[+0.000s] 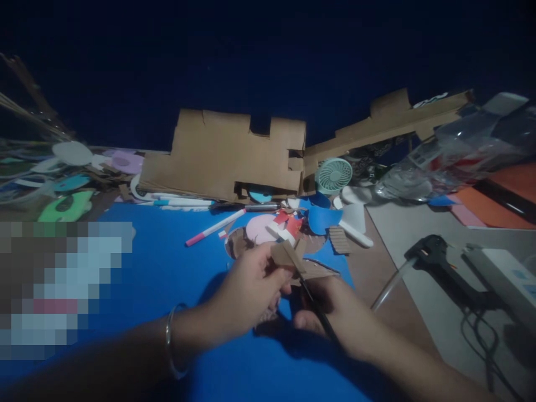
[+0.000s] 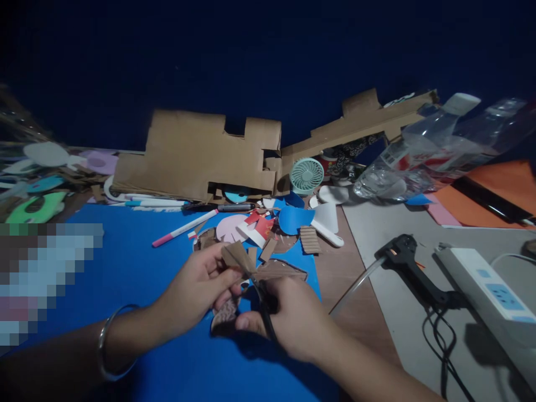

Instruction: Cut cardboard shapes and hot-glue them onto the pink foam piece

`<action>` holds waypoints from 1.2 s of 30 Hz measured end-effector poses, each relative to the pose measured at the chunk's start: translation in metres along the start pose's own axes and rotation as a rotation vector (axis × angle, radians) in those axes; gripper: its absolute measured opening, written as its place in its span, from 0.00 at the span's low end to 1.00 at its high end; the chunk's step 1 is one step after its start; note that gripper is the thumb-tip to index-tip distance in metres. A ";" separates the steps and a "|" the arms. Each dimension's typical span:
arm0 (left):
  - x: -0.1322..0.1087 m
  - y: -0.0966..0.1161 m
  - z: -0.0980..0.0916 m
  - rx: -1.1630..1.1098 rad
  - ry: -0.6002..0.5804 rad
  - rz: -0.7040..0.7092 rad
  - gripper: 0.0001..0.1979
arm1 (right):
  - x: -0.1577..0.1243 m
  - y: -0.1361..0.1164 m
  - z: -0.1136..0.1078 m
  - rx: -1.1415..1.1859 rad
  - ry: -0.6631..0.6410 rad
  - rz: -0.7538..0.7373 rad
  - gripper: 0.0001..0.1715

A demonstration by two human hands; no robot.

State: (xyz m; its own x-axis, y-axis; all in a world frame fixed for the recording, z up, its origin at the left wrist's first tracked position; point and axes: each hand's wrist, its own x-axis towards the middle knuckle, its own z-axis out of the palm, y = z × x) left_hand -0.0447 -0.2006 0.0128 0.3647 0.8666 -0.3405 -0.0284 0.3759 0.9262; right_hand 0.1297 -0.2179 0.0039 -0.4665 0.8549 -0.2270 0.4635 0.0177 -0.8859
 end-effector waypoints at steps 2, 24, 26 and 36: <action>0.000 -0.001 0.001 -0.011 -0.005 0.000 0.08 | -0.001 0.002 0.000 -0.009 0.000 0.029 0.29; -0.002 -0.007 -0.003 0.170 0.029 -0.014 0.18 | -0.002 0.009 0.001 0.101 -0.031 0.140 0.25; -0.001 -0.003 -0.003 0.179 0.031 -0.007 0.18 | -0.001 0.009 0.001 0.102 -0.029 0.158 0.25; -0.005 -0.007 0.000 0.176 -0.066 -0.138 0.20 | -0.003 0.004 0.000 0.050 -0.062 0.130 0.24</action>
State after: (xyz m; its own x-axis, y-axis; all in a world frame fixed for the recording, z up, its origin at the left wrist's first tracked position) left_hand -0.0464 -0.2076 0.0076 0.4141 0.7852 -0.4604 0.1867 0.4218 0.8873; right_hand 0.1331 -0.2202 0.0009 -0.4514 0.8147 -0.3640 0.4854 -0.1180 -0.8663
